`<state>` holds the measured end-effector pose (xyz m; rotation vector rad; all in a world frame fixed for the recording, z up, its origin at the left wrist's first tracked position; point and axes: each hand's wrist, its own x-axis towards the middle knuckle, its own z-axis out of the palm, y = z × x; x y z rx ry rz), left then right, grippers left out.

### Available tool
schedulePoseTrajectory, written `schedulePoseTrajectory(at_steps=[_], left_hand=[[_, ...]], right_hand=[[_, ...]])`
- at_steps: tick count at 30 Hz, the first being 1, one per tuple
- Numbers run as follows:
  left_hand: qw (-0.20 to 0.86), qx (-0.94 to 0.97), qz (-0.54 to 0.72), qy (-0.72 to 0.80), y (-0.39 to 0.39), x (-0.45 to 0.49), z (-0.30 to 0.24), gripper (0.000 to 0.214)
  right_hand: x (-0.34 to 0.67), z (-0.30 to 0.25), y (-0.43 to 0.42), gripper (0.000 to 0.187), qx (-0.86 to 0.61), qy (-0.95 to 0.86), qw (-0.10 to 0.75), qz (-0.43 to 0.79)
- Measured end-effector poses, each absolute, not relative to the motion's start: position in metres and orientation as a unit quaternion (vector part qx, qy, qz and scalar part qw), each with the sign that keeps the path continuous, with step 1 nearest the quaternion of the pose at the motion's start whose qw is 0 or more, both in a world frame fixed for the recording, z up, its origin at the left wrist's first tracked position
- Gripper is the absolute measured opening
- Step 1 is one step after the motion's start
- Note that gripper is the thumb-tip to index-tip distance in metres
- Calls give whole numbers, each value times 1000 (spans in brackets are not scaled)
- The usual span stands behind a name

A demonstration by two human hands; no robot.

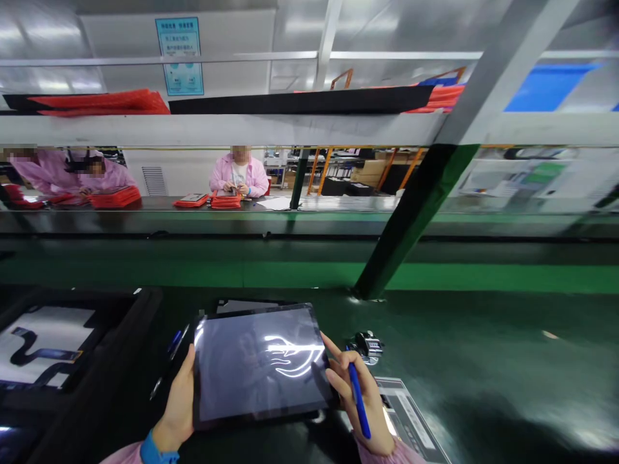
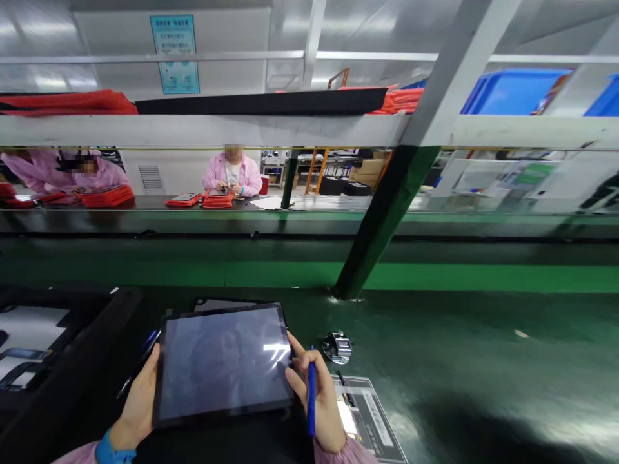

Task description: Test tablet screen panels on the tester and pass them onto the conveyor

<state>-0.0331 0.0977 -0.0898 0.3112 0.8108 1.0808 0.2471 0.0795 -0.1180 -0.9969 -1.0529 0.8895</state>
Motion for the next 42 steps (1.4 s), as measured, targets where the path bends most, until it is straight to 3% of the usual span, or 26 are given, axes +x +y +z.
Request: schedulePoseTrajectory(at_steps=[4, 20, 29, 34, 37, 40, 42], left_hand=[[774, 143, 497, 366, 100, -33, -85, 49], [727, 192, 495, 437, 101, -37, -99, 68], [757, 189, 451, 433, 100, -36, -92, 71], [757, 190, 447, 437, 98, -33, -89, 74], [748, 180, 448, 455, 99, -36, -89, 74], [746, 157, 436, 478, 100, -40, -91, 72], [748, 153, 432, 481, 100, -42, -94, 74]], right_hand=[[255, -122, 80, 30, -442, -485, 640, 399], [258, -131, 78, 29, -372, -488, 630, 477], [253, -127, 77, 32, -371, -481, 626, 489], [266, -127, 77, 32, -387, -510, 625, 447], [300, -133, 73, 24, -472, -517, 636, 326], [336, -144, 63, 17, -583, -591, 537, 149], [350, -152, 56, 12, -593, -651, 464, 97]])
